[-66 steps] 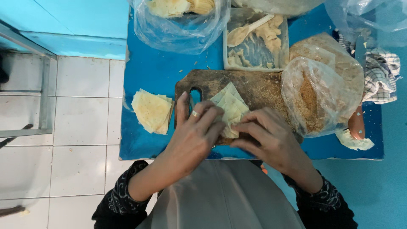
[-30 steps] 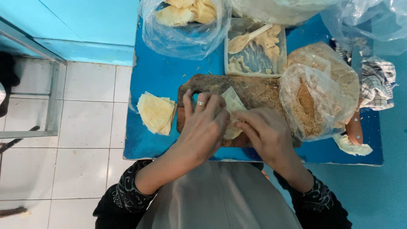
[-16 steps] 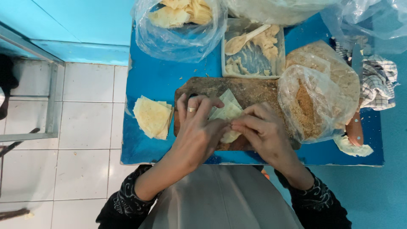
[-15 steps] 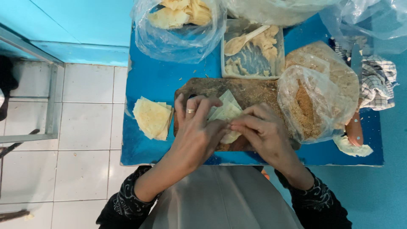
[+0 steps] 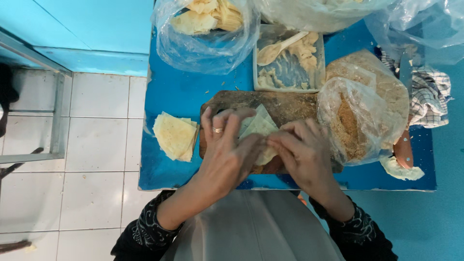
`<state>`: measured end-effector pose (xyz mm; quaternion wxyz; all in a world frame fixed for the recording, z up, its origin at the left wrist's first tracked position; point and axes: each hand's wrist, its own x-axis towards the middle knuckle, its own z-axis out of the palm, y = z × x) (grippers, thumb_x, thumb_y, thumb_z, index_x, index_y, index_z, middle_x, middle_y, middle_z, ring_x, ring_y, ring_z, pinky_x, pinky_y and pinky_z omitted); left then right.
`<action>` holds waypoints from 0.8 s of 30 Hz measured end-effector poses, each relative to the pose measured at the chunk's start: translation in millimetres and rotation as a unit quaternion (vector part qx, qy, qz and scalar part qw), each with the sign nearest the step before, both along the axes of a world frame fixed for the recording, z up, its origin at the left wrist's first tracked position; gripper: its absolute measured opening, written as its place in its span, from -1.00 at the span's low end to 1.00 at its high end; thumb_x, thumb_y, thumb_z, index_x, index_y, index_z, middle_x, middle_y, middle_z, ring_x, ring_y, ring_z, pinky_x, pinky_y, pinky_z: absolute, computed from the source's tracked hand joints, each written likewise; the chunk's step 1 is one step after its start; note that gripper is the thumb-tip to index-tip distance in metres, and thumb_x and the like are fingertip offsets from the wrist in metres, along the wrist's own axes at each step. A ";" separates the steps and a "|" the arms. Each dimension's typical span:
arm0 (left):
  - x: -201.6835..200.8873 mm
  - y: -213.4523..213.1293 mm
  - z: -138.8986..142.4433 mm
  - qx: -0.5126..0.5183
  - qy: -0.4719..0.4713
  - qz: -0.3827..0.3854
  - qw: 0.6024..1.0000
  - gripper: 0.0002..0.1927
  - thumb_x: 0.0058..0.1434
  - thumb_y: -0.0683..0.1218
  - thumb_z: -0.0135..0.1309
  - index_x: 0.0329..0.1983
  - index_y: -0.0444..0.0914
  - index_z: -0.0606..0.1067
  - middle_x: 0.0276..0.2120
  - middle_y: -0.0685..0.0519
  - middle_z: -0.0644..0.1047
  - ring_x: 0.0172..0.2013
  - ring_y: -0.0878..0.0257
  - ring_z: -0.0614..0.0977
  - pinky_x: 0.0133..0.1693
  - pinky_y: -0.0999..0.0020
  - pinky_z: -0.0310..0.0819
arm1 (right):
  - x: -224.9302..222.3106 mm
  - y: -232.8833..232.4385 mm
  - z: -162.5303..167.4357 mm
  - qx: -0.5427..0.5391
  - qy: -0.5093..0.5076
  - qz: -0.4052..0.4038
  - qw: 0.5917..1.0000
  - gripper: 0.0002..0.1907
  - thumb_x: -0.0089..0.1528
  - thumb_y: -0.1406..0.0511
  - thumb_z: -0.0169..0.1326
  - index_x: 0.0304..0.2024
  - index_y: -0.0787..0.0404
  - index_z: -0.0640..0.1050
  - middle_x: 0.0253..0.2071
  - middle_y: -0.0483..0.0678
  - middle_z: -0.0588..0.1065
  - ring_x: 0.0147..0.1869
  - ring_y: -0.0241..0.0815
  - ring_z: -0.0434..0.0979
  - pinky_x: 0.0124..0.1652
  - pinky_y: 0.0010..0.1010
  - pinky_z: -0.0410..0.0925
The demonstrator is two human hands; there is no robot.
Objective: The person folds thin square pastry wrappers on a wooden cutting board, pressing and creasing each folded piece by hand and setting finished pieces aside. They occasionally reach into a plastic bag of brown powder beside the board and place a small amount onto a wrapper before folding it.
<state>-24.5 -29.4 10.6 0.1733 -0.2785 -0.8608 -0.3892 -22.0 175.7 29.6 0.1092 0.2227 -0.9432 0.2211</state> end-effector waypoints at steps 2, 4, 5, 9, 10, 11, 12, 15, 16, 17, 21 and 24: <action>1.4 -1.0 0.3 -0.018 0.006 -0.005 1.000 -0.79 0.14 -0.19 0.20 -0.14 -0.30 0.57 0.19 -0.15 0.33 0.20 -0.14 0.32 0.26 -0.46 -0.06 | -2.5 0.7 -1.1 -0.038 -0.014 0.008 0.999 -0.89 0.26 0.27 0.23 -0.20 0.13 0.66 -0.19 -0.10 0.46 -0.07 -0.05 0.44 -0.08 -0.20 0.23; 2.5 0.8 -0.3 -0.052 0.007 0.011 0.999 -0.74 0.10 -0.24 0.16 -0.11 -0.29 0.58 0.22 -0.13 0.33 0.25 -0.12 0.33 0.29 -0.44 -0.05 | -2.0 0.5 -1.6 -0.119 -0.062 0.000 0.991 -0.85 0.26 0.24 0.22 -0.16 0.15 0.64 -0.15 -0.08 0.42 -0.05 -0.09 0.46 -0.11 -0.26 0.29; 2.9 2.0 -0.8 -0.060 0.005 0.012 0.998 -0.74 0.11 -0.23 0.17 -0.10 -0.30 0.57 0.22 -0.12 0.33 0.26 -0.11 0.33 0.30 -0.44 -0.05 | -1.0 0.1 -1.6 -0.160 -0.085 -0.005 0.984 -0.83 0.27 0.23 0.22 -0.14 0.15 0.63 -0.13 -0.07 0.40 -0.04 -0.12 0.47 -0.12 -0.29 0.32; 4.7 3.3 -2.6 -0.086 -0.006 0.016 0.996 -0.72 0.12 -0.22 0.16 -0.07 -0.29 0.54 0.24 -0.12 0.32 0.28 -0.10 0.33 0.31 -0.46 -0.07 | 4.6 -2.9 -0.9 -0.083 -0.016 -0.011 0.996 -0.83 0.22 0.23 0.27 -0.19 0.15 0.63 -0.15 -0.02 0.38 -0.07 -0.07 0.44 -0.10 -0.23 0.28; 5.6 3.1 -2.6 -0.091 -0.009 0.013 0.996 -0.71 0.12 -0.22 0.15 -0.06 -0.28 0.54 0.25 -0.12 0.32 0.28 -0.11 0.33 0.31 -0.47 -0.08 | 4.9 -3.0 0.1 -0.056 0.003 0.000 0.998 -0.86 0.24 0.26 0.27 -0.20 0.15 0.63 -0.15 -0.03 0.39 -0.05 -0.04 0.44 -0.07 -0.18 0.25; 6.0 4.7 -2.6 -0.083 -0.001 0.025 0.996 -0.68 0.18 -0.20 0.17 0.02 -0.27 0.52 0.27 -0.12 0.30 0.27 -0.11 0.32 0.31 -0.47 -0.09 | 4.7 -3.1 1.1 -0.028 0.023 0.010 0.999 -0.90 0.26 0.28 0.26 -0.20 0.15 0.63 -0.15 -0.05 0.40 -0.02 -0.01 0.44 -0.04 -0.14 0.22; 6.4 6.1 -2.4 -0.076 0.008 0.039 0.996 -0.64 0.23 -0.17 0.18 0.11 -0.26 0.50 0.29 -0.11 0.29 0.27 -0.10 0.30 0.32 -0.48 -0.10 | 3.8 -3.3 2.3 -0.018 0.024 0.006 1.000 -0.91 0.26 0.29 0.24 -0.21 0.13 0.61 -0.15 -0.04 0.39 -0.04 -0.01 0.44 -0.04 -0.13 0.21; 10.6 5.2 -0.5 -0.068 0.012 0.077 0.995 -0.49 0.27 -0.11 0.22 0.29 -0.19 0.42 0.35 -0.14 0.20 0.30 -0.12 0.25 0.32 -0.50 -0.15 | -0.8 -6.3 4.9 0.017 0.024 0.000 1.000 -0.92 0.27 0.29 0.21 -0.22 0.12 0.56 -0.14 0.01 0.36 -0.06 0.00 0.41 -0.05 -0.10 0.17; 12.5 4.7 0.3 -0.066 0.009 0.088 0.994 -0.43 0.26 -0.09 0.23 0.33 -0.17 0.39 0.38 -0.15 0.17 0.32 -0.14 0.23 0.32 -0.51 -0.17 | -2.6 -7.3 5.9 0.034 0.021 0.002 0.999 -0.90 0.29 0.28 0.19 -0.21 0.13 0.55 -0.13 0.04 0.34 -0.06 0.01 0.39 -0.06 -0.09 0.15; 13.7 4.8 0.8 -0.071 0.007 0.090 0.993 -0.41 0.25 -0.08 0.25 0.34 -0.16 0.38 0.39 -0.15 0.15 0.33 -0.13 0.22 0.31 -0.53 -0.20 | -4.9 -8.2 6.7 0.050 0.018 0.003 0.999 -0.89 0.30 0.27 0.18 -0.19 0.14 0.53 -0.12 0.07 0.32 -0.06 0.02 0.36 -0.06 -0.08 0.14; 18.5 2.6 2.8 -0.076 0.003 0.098 0.992 -0.36 0.21 -0.05 0.30 0.34 -0.13 0.36 0.43 -0.14 0.10 0.34 -0.12 0.20 0.30 -0.58 -0.23 | -15.3 -16.0 5.1 0.124 0.037 -0.019 0.991 -0.84 0.33 0.24 0.13 -0.14 0.18 0.50 -0.09 0.06 0.30 0.06 0.04 0.33 0.00 -0.05 0.13; 22.1 0.8 4.3 -0.077 0.000 0.104 0.992 -0.35 0.17 -0.03 0.33 0.32 -0.13 0.37 0.44 -0.14 0.10 0.35 -0.12 0.19 0.30 -0.59 -0.22 | -22.3 -22.4 4.0 0.154 0.040 -0.054 0.986 -0.77 0.34 0.18 0.15 -0.11 0.19 0.50 -0.09 0.07 0.30 0.05 0.06 0.32 -0.04 -0.03 0.11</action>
